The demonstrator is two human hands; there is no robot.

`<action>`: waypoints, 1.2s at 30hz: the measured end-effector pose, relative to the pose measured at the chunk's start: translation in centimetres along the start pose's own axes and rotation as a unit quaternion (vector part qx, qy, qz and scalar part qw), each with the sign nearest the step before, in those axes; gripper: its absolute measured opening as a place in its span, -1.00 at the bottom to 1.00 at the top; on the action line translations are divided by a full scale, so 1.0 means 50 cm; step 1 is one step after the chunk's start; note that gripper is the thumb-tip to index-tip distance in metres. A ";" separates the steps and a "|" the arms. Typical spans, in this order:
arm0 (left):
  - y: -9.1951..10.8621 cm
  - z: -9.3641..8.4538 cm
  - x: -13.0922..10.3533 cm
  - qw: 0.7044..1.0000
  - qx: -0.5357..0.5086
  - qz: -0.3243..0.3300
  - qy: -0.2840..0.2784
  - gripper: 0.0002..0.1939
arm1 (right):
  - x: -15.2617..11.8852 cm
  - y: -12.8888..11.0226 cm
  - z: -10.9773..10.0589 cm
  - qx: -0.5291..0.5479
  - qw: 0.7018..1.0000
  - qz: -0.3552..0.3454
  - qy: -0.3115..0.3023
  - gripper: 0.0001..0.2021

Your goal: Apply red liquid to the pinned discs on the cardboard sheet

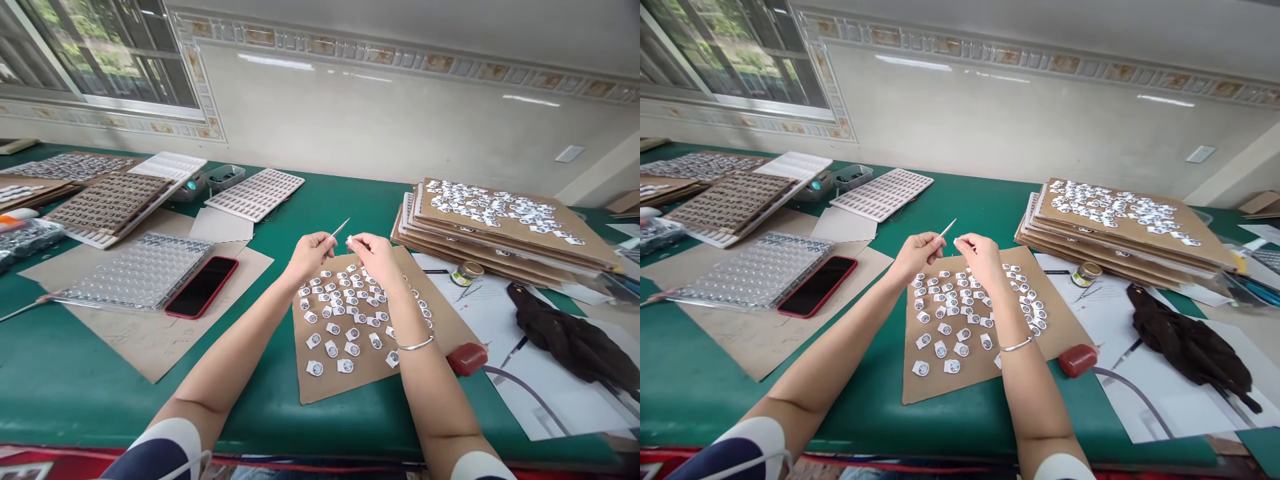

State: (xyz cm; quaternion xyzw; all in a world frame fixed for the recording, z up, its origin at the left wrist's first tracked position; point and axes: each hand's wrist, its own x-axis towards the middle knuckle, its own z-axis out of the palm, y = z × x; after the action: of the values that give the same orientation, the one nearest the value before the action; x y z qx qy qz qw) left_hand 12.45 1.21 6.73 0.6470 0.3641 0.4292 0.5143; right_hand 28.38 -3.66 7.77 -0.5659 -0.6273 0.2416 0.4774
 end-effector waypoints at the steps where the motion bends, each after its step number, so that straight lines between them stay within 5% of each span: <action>1: 0.001 0.004 -0.003 1.000 0.014 0.008 0.001 -0.77 | 0.000 -0.002 0.007 0.000 1.000 -0.004 0.001 -0.66; 7: 0.013 0.025 -0.022 0.995 0.074 0.058 0.038 -0.68 | 0.000 -0.003 0.024 0.001 0.999 -0.013 0.036 -0.60; 13: 0.010 0.036 -0.035 0.994 0.068 0.075 0.041 -0.79 | 0.006 0.017 0.044 0.092 0.993 0.040 0.064 -0.57; 20: -0.012 0.047 -0.023 0.995 -0.077 -0.034 -0.045 -0.74 | 0.016 0.036 0.061 0.149 0.984 0.048 0.089 -0.71; 27: -0.008 0.028 -0.014 0.950 -0.204 -0.174 -0.159 -0.80 | 0.020 0.040 0.047 0.240 0.969 0.038 -0.039 -0.63; 32: -0.007 0.014 -0.009 0.929 -0.234 -0.200 -0.205 -0.82 | 0.019 0.041 0.040 0.258 0.963 0.041 -0.069 -0.62; 36: -0.008 0.024 -0.011 0.944 -0.222 -0.176 -0.171 -0.80 | 0.023 0.051 0.044 0.239 0.970 0.042 -0.032 -0.64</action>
State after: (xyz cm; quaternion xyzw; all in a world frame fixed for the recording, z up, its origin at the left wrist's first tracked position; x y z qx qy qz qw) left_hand 13.33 0.37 6.11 0.5057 0.2738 0.2850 0.7669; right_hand 27.81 -1.43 5.05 -0.4536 -0.5419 0.4223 0.5677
